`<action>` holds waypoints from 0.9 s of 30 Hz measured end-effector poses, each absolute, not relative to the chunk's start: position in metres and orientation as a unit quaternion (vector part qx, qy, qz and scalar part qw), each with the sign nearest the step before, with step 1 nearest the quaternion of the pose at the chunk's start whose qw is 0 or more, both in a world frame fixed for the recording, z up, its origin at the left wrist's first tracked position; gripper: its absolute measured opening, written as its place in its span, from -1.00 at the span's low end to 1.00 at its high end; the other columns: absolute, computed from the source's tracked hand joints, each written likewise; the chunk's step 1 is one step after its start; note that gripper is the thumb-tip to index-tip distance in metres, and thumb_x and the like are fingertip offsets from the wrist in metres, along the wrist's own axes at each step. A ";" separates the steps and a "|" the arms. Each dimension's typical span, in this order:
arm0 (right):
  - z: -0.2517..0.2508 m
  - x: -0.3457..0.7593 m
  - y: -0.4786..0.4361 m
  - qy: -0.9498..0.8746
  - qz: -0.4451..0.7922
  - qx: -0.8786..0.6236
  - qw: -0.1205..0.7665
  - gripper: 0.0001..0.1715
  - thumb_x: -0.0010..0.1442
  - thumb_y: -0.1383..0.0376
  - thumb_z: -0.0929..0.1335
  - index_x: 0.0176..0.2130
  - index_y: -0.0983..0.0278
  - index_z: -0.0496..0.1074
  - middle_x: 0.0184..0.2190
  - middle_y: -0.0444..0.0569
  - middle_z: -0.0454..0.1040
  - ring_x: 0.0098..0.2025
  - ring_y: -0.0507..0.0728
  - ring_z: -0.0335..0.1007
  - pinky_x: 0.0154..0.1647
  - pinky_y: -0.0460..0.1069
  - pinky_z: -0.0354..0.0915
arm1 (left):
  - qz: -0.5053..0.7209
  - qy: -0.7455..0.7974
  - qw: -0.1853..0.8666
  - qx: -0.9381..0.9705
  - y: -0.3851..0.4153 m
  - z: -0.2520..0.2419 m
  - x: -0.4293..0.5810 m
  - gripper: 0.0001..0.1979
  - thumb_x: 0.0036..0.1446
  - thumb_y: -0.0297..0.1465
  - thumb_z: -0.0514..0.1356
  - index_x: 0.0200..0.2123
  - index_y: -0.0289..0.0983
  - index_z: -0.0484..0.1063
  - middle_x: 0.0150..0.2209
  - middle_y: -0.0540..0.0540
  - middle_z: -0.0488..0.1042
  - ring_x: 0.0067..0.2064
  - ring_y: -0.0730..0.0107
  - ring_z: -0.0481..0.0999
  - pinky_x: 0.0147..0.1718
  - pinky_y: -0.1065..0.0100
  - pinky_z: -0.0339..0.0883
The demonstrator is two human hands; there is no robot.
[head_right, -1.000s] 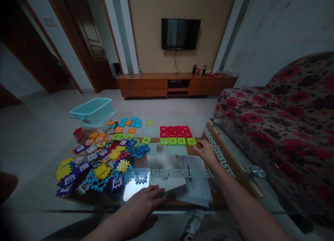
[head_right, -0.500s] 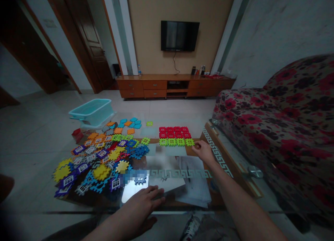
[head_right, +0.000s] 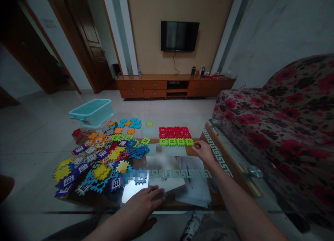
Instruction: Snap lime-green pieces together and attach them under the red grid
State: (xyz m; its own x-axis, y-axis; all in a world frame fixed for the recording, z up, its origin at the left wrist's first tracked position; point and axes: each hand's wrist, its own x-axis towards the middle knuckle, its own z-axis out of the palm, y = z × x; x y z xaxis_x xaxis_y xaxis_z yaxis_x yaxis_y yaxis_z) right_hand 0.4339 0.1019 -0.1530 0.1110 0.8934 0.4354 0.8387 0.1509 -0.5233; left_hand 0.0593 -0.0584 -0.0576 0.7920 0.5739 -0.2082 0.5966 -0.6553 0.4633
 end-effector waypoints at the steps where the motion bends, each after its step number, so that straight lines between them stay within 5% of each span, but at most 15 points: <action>1: -0.153 0.434 0.102 -0.666 0.037 -0.651 0.363 -0.68 0.07 0.07 0.33 -0.36 0.26 0.51 -0.51 -0.06 0.44 -0.47 0.12 0.37 -0.38 0.01 0.29 | -0.024 0.322 0.262 0.909 -0.059 -0.057 0.059 -0.37 0.10 -0.33 0.24 0.26 -0.14 0.25 0.35 -0.11 0.21 0.32 0.00 0.18 0.25 0.00 0.20; 27: -0.154 0.436 0.102 -0.666 0.033 -0.649 0.367 -0.59 0.10 0.01 0.33 -0.33 0.28 0.54 -0.50 -0.04 0.46 -0.46 0.13 0.38 -0.37 0.02 0.30 | -0.026 0.322 0.255 0.911 -0.060 -0.061 0.059 -0.34 0.10 -0.33 0.23 0.29 -0.15 0.22 0.35 -0.12 0.20 0.33 -0.01 0.16 0.26 0.00 0.17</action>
